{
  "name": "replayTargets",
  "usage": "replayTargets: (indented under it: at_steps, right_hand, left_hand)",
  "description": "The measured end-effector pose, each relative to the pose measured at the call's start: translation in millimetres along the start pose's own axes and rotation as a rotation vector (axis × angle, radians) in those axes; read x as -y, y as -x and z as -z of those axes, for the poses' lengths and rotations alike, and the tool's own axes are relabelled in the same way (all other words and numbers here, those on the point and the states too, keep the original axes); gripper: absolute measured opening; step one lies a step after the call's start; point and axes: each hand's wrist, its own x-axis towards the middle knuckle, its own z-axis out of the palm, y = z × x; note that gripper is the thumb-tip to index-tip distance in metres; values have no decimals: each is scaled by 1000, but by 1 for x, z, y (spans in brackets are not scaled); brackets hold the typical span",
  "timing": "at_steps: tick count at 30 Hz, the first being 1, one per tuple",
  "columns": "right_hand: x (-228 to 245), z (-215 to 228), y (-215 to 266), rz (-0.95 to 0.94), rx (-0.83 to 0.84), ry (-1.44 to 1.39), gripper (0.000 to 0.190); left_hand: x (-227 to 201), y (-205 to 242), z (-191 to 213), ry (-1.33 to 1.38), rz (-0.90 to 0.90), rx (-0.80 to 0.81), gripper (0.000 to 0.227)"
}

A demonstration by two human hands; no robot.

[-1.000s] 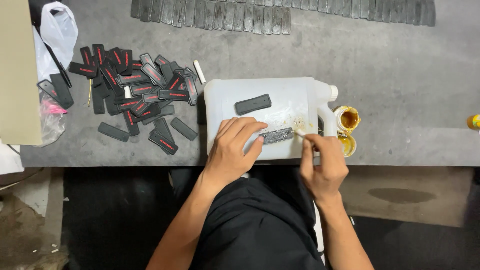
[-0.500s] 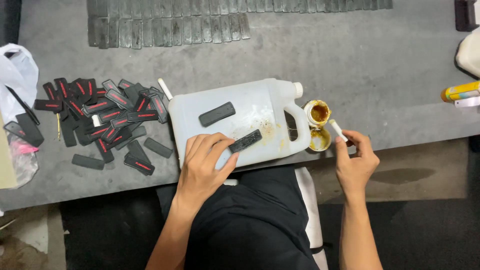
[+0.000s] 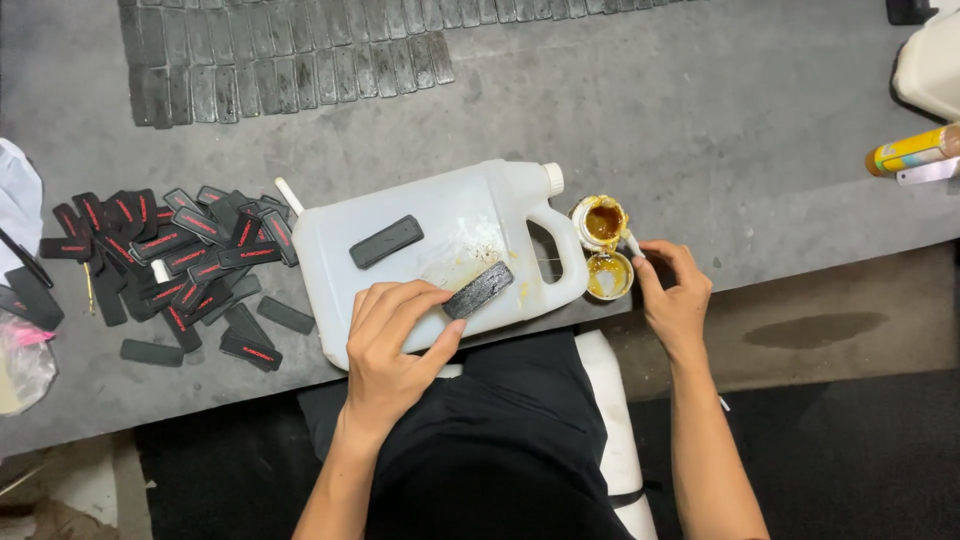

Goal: Applying glue to small black components and arranging them in rows on a workshop table

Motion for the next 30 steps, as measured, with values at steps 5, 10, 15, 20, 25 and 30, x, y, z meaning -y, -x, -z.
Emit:
replayTargets:
  at_steps: [5,10,15,20,25,30]
  right_hand:
    - [17,2,-5,30,-3,-5,18]
    - [27,8,6,5,-162,10,12]
    - [137,-8,24,-262,-20,-398,15]
    - [168,-39,30,-411,96,-835,21]
    - [159,-51,28,-525,104,-877,19]
    - [157,-53,16,-504,111,-775,14]
  left_hand:
    - [-6,-5,-8,22,-10,-1,19]
    - [-10,-8,-18,42,-17,-31,21]
    - [-21,-15,-37,87,-80,-161,22]
    - [-28,-21,-51,16,-131,-227,27]
    - [-25,-26,-48,-38,-172,-260,28]
    - [-24,-34,-43,-28,-194,-275,31]
